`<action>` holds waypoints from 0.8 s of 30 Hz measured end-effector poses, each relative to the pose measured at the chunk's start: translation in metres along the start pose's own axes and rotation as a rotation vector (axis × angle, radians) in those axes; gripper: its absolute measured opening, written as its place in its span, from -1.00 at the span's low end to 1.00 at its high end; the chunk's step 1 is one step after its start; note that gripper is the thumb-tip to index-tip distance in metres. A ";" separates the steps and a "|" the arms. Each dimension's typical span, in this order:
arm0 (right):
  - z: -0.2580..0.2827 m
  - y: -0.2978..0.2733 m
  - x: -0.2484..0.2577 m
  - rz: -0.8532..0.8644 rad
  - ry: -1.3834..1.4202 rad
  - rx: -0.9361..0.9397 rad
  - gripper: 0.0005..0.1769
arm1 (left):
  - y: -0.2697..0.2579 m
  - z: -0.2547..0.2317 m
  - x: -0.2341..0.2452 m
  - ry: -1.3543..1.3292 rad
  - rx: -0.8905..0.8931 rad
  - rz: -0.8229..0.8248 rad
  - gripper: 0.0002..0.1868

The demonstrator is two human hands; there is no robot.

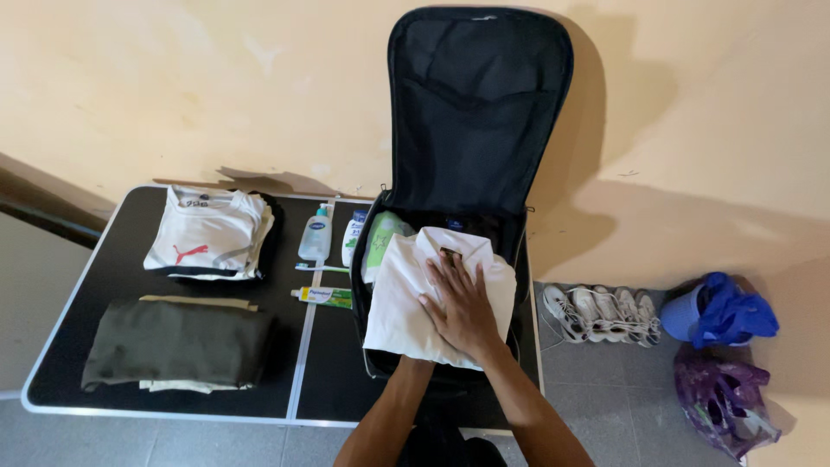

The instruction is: The person unpacks folded clothes from a black suitcase placed on a table. They remove a dark garment, a white t-shirt, a white shirt, and a brown t-shirt one by one, placing each on the table beside the suitcase. The suitcase remains open throughout the sequence.

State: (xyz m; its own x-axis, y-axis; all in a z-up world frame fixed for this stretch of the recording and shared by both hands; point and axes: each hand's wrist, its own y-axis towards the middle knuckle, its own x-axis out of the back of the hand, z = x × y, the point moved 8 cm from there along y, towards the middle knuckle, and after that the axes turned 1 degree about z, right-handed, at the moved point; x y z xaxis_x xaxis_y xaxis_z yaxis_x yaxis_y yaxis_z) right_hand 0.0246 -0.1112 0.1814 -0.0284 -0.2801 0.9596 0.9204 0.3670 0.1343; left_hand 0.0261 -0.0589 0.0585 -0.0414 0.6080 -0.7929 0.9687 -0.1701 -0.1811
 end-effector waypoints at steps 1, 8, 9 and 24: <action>0.001 -0.002 -0.002 0.008 0.025 0.015 -0.25 | -0.004 0.000 0.001 -0.012 0.000 -0.004 -0.19; -0.035 -0.017 -0.024 0.035 0.043 -0.012 -0.27 | -0.034 -0.010 0.007 -0.077 -0.026 -0.032 -0.17; -0.048 -0.020 -0.027 0.041 0.056 -0.043 -0.25 | -0.038 -0.011 0.007 -0.088 -0.027 -0.034 -0.16; -0.097 -0.094 -0.096 -0.028 2.129 -0.667 -0.13 | -0.043 -0.026 -0.007 -0.224 -0.071 0.005 -0.11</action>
State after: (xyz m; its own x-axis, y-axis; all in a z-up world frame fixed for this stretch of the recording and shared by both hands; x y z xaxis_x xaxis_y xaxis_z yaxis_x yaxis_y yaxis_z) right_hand -0.0212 -0.2049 0.0528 -0.1281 -0.7043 -0.6982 0.8999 0.2133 -0.3803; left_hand -0.0086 -0.0355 0.0868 -0.0827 0.4182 -0.9046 0.9834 -0.1125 -0.1420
